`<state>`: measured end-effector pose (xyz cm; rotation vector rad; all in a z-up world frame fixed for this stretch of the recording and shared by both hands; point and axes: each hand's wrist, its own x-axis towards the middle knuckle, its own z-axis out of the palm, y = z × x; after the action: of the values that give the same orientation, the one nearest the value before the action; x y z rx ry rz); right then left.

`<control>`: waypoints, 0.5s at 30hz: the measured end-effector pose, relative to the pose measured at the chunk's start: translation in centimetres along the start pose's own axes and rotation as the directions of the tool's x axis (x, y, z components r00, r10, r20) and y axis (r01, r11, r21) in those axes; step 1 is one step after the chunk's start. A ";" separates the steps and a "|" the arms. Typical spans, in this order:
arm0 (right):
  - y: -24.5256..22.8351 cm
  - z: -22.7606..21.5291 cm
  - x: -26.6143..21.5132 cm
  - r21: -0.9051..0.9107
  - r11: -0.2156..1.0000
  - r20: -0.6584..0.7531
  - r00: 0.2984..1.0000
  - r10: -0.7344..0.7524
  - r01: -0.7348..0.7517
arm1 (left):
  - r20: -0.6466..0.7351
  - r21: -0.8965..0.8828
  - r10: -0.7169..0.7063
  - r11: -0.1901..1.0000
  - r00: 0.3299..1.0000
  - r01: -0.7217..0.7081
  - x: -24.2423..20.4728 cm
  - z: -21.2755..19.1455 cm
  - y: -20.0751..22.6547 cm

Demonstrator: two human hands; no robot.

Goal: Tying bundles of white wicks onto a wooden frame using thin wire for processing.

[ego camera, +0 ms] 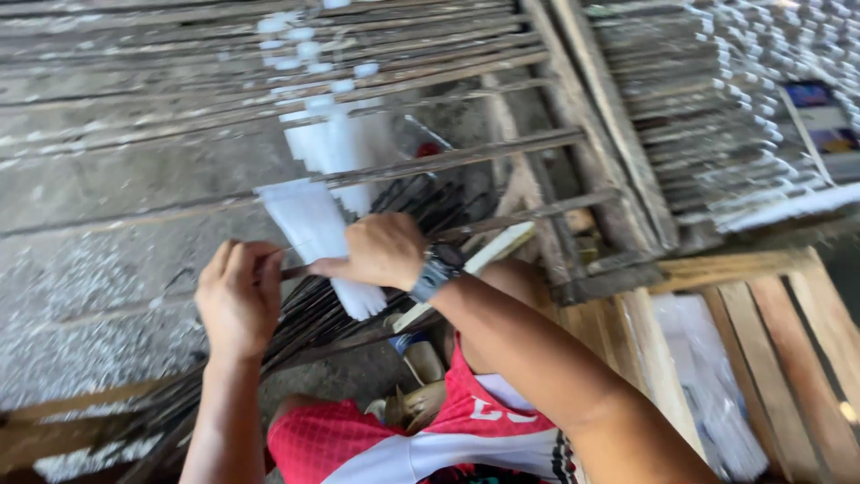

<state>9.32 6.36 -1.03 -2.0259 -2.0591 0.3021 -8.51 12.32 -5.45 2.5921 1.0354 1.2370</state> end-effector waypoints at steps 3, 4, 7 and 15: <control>0.6 -0.8 0.2 0.106 0.993 0.161 0.986 0.036 -0.053 | -0.004 0.030 -0.020 0.999 1.000 0.020 -0.4 1.4 -0.7; 1.1 0.0 0.8 0.103 0.992 0.156 0.986 0.053 -0.069 | 0.001 0.017 -0.009 1.000 1.000 0.009 -0.3 1.7 -0.6; 2.0 2.0 2.0 0.175 0.971 0.167 0.977 0.133 -0.162 | -0.022 0.009 0.000 1.000 1.000 0.000 -0.4 2.2 -0.7; 0.5 3.5 3.0 0.041 0.993 0.115 0.988 0.101 -0.106 | -0.133 0.077 -0.089 0.992 0.987 0.100 -1.2 3.8 -1.3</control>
<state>8.69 9.48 -4.46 -2.1370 -1.9929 0.4904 -7.02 13.33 -9.23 2.5173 1.2435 1.3827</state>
